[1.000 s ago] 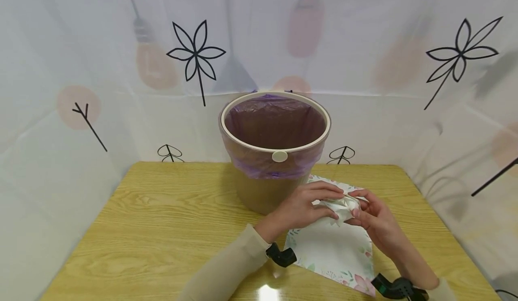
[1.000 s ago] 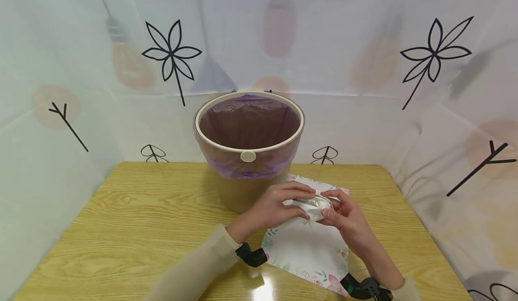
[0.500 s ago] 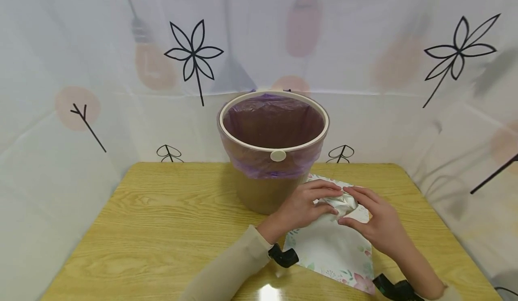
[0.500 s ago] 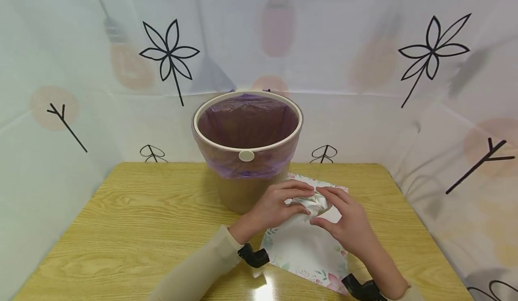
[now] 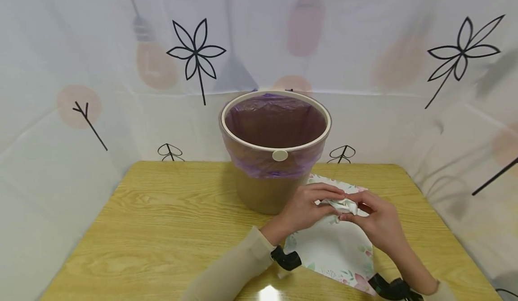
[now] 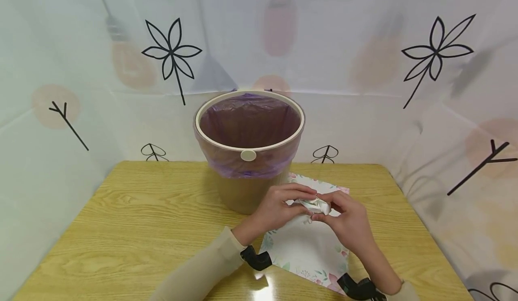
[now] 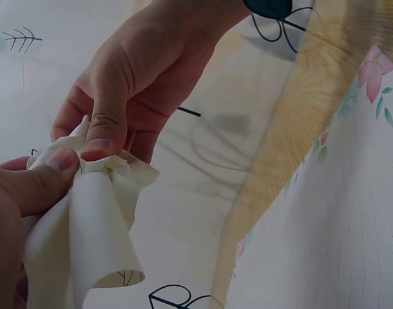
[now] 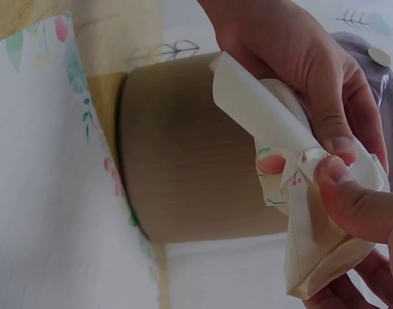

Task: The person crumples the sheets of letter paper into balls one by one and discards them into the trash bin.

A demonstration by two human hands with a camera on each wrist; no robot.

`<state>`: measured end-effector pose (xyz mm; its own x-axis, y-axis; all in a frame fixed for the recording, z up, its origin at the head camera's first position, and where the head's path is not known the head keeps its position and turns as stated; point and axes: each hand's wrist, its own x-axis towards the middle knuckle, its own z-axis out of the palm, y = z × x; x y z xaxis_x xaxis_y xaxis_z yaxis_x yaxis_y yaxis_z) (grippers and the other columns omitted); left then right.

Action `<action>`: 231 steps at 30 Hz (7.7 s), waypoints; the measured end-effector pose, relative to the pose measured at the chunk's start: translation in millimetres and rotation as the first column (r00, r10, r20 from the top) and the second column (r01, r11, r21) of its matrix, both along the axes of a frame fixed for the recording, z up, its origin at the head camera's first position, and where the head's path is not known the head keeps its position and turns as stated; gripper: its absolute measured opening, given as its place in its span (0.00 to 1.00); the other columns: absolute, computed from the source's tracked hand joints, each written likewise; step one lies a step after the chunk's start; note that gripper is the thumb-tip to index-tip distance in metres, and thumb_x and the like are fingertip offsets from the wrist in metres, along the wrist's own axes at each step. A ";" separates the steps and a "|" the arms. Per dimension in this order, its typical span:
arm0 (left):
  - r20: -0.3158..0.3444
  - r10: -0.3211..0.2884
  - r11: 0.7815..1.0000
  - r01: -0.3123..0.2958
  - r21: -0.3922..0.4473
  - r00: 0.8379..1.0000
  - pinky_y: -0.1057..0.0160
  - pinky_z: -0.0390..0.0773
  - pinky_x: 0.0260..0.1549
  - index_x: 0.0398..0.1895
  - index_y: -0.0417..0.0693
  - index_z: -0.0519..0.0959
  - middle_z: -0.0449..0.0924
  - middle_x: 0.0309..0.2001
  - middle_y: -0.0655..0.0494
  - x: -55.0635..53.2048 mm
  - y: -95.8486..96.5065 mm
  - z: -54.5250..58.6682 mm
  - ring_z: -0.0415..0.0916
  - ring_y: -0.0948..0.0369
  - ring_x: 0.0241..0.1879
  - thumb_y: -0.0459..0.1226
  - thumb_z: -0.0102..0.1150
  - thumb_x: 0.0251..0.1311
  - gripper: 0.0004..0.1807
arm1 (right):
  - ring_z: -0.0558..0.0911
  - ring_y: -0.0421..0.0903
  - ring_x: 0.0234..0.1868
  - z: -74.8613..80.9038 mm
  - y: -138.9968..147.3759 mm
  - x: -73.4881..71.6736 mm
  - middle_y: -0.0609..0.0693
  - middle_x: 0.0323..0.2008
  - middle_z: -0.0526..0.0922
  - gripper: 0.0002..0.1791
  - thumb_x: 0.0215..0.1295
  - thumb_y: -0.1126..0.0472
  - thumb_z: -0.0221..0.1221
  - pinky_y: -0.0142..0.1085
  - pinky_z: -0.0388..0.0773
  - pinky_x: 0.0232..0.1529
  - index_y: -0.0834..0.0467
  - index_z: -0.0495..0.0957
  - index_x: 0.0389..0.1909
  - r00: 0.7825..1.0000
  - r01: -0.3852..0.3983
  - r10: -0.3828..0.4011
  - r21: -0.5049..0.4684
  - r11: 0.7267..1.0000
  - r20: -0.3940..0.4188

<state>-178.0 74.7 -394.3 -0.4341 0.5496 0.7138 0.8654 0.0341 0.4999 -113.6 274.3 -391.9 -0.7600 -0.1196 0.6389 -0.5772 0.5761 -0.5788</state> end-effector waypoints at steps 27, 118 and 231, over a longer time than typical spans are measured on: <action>0.265 -0.076 0.994 0.093 -0.052 0.961 0.74 0.79 0.40 0.53 0.41 0.84 0.85 0.51 0.52 -4.4 -11.6 2.6 0.76 0.73 0.47 0.33 0.65 0.64 0.15 | 0.82 0.36 0.42 -2.0 18.1 0.1 0.46 0.43 0.84 0.20 0.46 0.83 0.70 0.28 0.82 0.38 0.65 0.83 0.41 0.975 -0.074 0.127 -0.273 0.959 0.184; 0.337 0.153 0.988 -0.138 -0.068 0.929 0.75 0.79 0.39 0.53 0.51 0.82 0.78 0.56 0.62 8.8 -2.0 -3.2 0.72 0.73 0.54 0.42 0.75 0.54 0.23 | 0.77 0.33 0.41 -3.0 -18.8 2.6 0.49 0.38 0.79 0.27 0.44 0.78 0.74 0.22 0.78 0.40 0.65 0.84 0.50 0.998 0.033 -0.031 -0.031 0.999 0.059; 0.007 0.121 0.985 -0.121 0.127 0.993 0.79 0.77 0.36 0.37 0.40 0.88 0.87 0.41 0.53 2.4 -4.8 -14.3 0.82 0.69 0.41 0.29 0.74 0.50 0.10 | 0.83 0.41 0.42 -4.2 -40.4 -1.1 0.48 0.37 0.85 0.10 0.53 0.83 0.65 0.28 0.81 0.40 0.70 0.81 0.33 0.966 0.025 0.145 -0.634 0.773 0.215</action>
